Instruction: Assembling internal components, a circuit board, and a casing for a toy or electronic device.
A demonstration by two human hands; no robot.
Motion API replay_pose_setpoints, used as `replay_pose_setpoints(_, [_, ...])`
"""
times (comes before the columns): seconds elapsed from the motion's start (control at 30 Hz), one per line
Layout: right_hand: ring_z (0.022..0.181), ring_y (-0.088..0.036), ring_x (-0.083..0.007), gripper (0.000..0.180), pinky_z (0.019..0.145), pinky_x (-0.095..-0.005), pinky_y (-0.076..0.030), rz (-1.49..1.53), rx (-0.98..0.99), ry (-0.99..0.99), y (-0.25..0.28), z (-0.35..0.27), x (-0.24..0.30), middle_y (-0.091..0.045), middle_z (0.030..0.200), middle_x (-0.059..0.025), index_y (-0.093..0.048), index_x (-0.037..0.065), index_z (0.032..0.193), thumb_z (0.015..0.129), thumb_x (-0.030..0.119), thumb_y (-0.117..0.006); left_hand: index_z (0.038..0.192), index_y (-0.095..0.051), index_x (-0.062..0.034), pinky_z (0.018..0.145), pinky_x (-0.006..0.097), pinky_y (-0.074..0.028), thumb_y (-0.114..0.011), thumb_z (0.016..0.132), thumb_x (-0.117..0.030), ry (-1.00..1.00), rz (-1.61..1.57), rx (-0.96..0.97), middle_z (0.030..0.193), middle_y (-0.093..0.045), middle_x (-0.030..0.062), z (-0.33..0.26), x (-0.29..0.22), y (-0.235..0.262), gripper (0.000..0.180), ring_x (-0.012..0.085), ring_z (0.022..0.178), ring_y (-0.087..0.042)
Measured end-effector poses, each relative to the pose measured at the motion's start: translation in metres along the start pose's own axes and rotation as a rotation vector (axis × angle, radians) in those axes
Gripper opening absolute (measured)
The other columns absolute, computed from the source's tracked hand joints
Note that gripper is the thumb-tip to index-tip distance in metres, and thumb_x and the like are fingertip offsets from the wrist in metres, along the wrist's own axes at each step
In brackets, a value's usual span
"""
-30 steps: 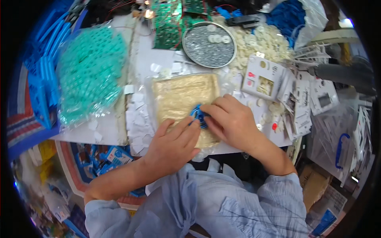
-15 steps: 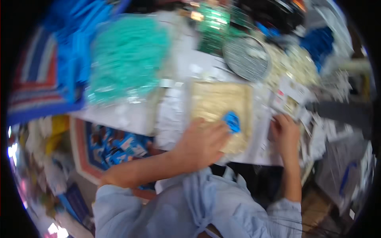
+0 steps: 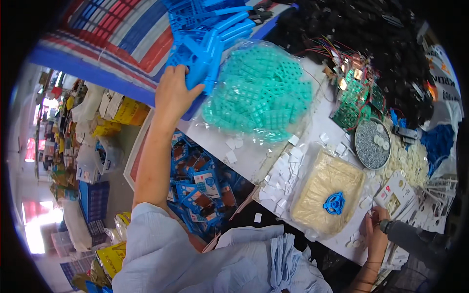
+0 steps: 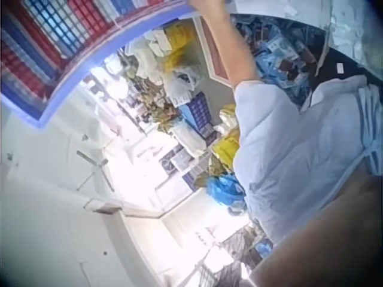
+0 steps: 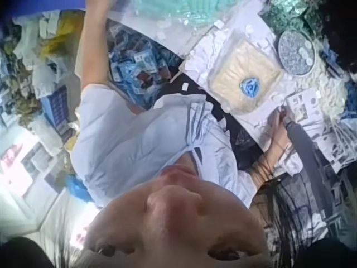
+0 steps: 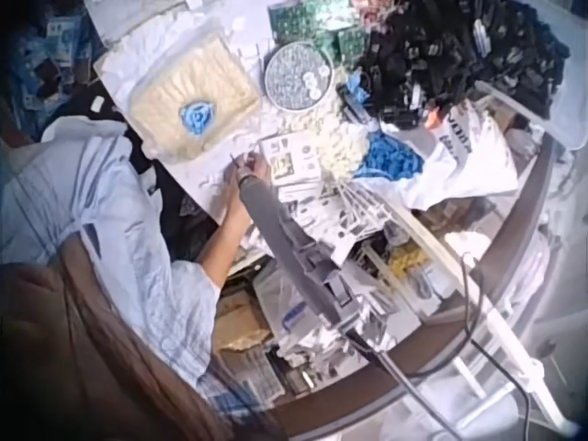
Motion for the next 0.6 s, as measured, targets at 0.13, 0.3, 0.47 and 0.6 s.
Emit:
replay_pose_setpoints(0.13, [0.092,-0.067,-0.0289,0.029,0.082,-0.0387,-0.053,-0.065,-0.025,-0.016,-0.003,-0.009,-0.024,-0.067,0.106,-0.0135,-0.065,0.008,0.119,0.091,0.017,-0.072,0.125,-0.066,-0.0025,0.102,0.048,-0.048,-0.080,0.083,-0.032,-0.116,-0.008,-0.092,0.126,-0.065,0.0231,0.020,0.011,-0.032,0.053,0.0417,0.121,-0.060])
replay_pose_setpoints(0.3, [0.072,-0.066,-0.0230,0.031,0.068,-0.0335,-0.054,0.019,-0.032,-0.011,0.020,-0.001,-0.012,-0.069,0.093,-0.0105,-0.069,0.009,0.119,0.089,0.014,-0.074,0.136,-0.062,-0.0002,0.103,0.043,-0.049,-0.074,0.095,-0.033,-0.109,0.015,-0.244,0.133,-0.065,0.0209,0.031,0.122,-0.017,0.054,0.0323,0.121,-0.063])
replay_pose_setpoints(0.47, [0.064,-0.065,-0.0213,0.026,0.062,-0.0350,-0.052,0.100,-0.257,-0.022,0.055,-0.012,-0.037,-0.069,0.084,-0.0096,-0.072,0.007,0.110,0.086,0.017,-0.076,0.141,-0.060,-0.0008,0.094,0.033,-0.051,-0.068,0.100,-0.018,-0.191,-0.439,-0.078,0.133,-0.067,0.0175,-0.055,-0.061,0.044,0.045,0.0254,0.111,-0.067])
replay_pose_setpoints(0.6, [0.067,-0.065,-0.0227,0.025,0.064,-0.0347,-0.054,0.049,-0.351,-0.052,0.073,-0.018,-0.042,-0.068,0.086,-0.0091,-0.073,0.005,0.106,0.082,0.009,-0.076,0.131,-0.069,-0.0099,0.067,0.035,-0.054,-0.073,0.076,0.002,-0.839,-0.344,0.228,0.091,-0.070,0.0127,-0.129,-0.158,0.025,0.056,0.0272,0.074,-0.068])
Point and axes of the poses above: each hand's wrist, its own z-axis towards the middle knuckle, its own y-axis out of the back of the hand, x = y × z, the point moved 4 cm from there along z, towards the middle knuckle
